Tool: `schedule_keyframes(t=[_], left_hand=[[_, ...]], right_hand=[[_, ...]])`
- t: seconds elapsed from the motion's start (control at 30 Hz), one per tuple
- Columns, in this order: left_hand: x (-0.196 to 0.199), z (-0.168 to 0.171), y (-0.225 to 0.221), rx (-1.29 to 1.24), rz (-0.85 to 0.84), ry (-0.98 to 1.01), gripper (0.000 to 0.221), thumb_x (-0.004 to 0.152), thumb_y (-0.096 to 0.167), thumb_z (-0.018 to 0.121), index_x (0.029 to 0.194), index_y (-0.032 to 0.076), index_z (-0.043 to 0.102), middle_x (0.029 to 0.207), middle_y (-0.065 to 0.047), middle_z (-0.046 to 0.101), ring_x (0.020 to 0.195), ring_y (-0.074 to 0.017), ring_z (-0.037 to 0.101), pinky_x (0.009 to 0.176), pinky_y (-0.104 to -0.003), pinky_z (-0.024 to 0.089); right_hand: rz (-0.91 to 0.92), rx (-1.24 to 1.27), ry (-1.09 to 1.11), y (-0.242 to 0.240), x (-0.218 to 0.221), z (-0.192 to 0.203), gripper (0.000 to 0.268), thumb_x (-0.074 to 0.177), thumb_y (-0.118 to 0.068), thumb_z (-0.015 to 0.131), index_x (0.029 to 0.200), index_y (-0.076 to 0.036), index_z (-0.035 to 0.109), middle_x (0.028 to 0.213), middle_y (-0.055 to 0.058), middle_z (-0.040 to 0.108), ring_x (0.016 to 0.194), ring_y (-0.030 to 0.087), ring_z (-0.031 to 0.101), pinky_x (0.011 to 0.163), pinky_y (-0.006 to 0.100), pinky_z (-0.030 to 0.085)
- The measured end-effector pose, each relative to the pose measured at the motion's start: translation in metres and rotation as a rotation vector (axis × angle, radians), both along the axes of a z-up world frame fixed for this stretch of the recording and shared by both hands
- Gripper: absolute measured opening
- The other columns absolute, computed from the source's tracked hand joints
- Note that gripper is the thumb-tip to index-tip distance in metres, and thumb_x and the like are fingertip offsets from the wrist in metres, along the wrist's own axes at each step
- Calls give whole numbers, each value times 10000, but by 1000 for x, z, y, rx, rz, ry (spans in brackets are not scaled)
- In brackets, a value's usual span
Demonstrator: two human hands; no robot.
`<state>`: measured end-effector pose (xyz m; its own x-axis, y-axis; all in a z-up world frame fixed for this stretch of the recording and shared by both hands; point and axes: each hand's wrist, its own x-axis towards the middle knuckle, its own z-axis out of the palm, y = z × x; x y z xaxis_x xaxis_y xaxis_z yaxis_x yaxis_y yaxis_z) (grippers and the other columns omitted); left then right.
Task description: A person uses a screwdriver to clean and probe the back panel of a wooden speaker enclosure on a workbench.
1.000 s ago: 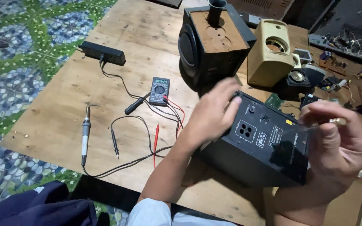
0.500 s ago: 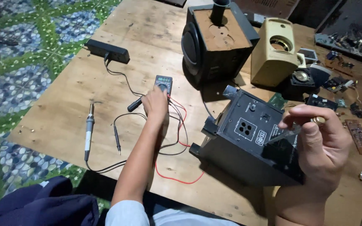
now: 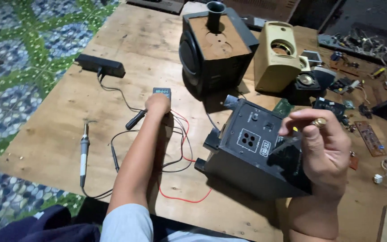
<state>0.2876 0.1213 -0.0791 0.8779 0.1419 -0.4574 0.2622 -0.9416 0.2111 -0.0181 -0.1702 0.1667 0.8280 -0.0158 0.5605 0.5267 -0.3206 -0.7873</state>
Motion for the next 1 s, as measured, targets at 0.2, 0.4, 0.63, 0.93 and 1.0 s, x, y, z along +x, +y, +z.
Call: schedule_keyframes(t=[0.2, 0.4, 0.63, 0.93, 1.0], left_hand=[[5, -20, 7, 8, -97, -96, 367, 932, 84, 491, 1221, 25, 709, 1302, -174, 683, 1191, -368, 669, 957, -436, 563], [-19, -18, 2, 127, -115, -232, 357, 972, 95, 452, 1273, 126, 641, 1268, -99, 706, 1170, -307, 686, 916, -440, 556], [-61, 78, 28, 51, -306, -197, 389, 950, 60, 460, 1223, -112, 678, 1220, -299, 711, 1210, -464, 651, 996, -605, 517], [-191, 179, -28, -696, -258, -946, 410, 1102, 303, 292, 869, 45, 510, 765, -165, 563, 683, -370, 520, 669, -498, 368], [-214, 184, -38, -975, -400, -941, 454, 1091, 311, 255, 840, 71, 547, 774, -85, 612, 738, -253, 593, 714, -391, 431]], right_hand=[[73, 25, 26, 0, 0, 4, 327, 1109, -257, 464, 1231, 23, 581, 1082, 160, 616, 907, 233, 675, 841, 324, 556], [23, 27, 54, 5, -1, 11, 345, 1100, -269, 469, 1223, 28, 594, 1032, 160, 638, 919, 225, 686, 872, 304, 557], [43, -49, -111, -1, 6, 15, 298, 1082, -151, 485, 1171, 71, 662, 878, 162, 686, 818, 174, 581, 795, 302, 498], [39, -129, 1, 7, -5, 25, 323, 1064, -200, 550, 1273, 37, 619, 1037, 138, 662, 881, 173, 713, 803, 237, 590], [75, -182, -46, 14, -6, 32, 277, 1045, -91, 574, 1282, 52, 569, 940, 165, 726, 782, 166, 720, 687, 229, 627]])
